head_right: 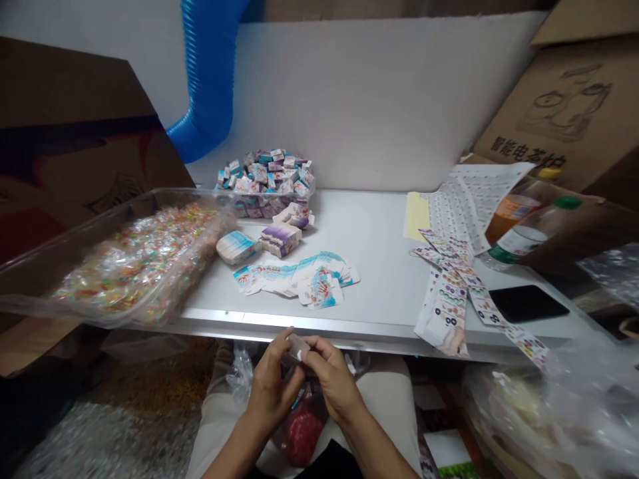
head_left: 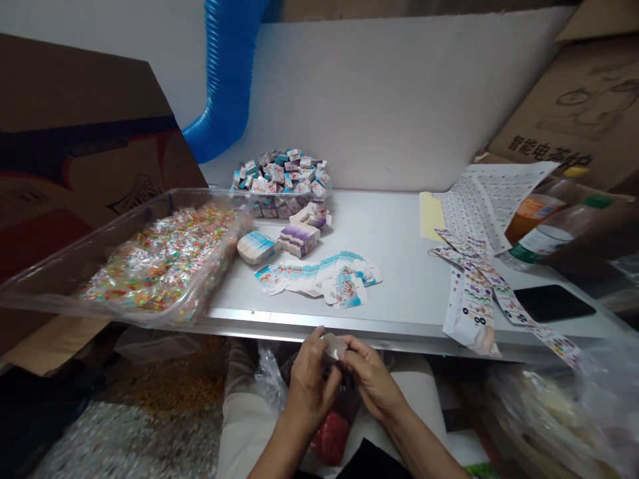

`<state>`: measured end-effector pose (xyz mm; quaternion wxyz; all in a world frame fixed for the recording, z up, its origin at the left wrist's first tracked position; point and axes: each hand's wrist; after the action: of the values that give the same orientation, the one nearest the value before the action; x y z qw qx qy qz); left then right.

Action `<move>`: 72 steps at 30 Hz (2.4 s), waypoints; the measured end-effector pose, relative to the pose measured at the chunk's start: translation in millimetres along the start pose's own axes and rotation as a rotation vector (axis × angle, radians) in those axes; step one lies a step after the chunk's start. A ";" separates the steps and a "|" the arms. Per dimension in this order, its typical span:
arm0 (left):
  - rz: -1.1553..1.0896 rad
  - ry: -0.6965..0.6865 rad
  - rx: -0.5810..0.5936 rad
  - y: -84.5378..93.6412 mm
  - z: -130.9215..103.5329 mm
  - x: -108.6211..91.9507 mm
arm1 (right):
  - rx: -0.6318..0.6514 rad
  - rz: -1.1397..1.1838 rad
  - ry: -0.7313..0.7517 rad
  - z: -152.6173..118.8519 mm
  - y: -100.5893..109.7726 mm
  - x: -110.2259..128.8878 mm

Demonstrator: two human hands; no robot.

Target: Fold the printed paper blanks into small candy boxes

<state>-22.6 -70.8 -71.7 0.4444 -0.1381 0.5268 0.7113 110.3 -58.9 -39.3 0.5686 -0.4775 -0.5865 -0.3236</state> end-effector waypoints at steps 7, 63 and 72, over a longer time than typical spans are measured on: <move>0.016 0.048 0.071 1.1 -5.9 -2.7 | -0.092 -0.644 0.255 -5.9 -11.5 -1.0; 0.227 0.076 0.259 -5.0 -1.6 10.9 | -0.382 -1.601 0.347 67.4 54.7 26.5; 0.232 0.010 -0.044 9.5 29.7 -19.9 | -0.101 -0.643 0.234 16.9 17.9 47.6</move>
<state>-10.6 -55.1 -40.5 0.3535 -0.0895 0.5258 0.7685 125.7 -28.2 1.7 0.4764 -0.2554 -0.6210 -0.5676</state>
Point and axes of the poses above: each hand's wrist, its own z-axis towards the middle knuckle, its own y-axis out of the back of the hand, x = y × z, and after that the axes turned 10 degrees about x, right-handed
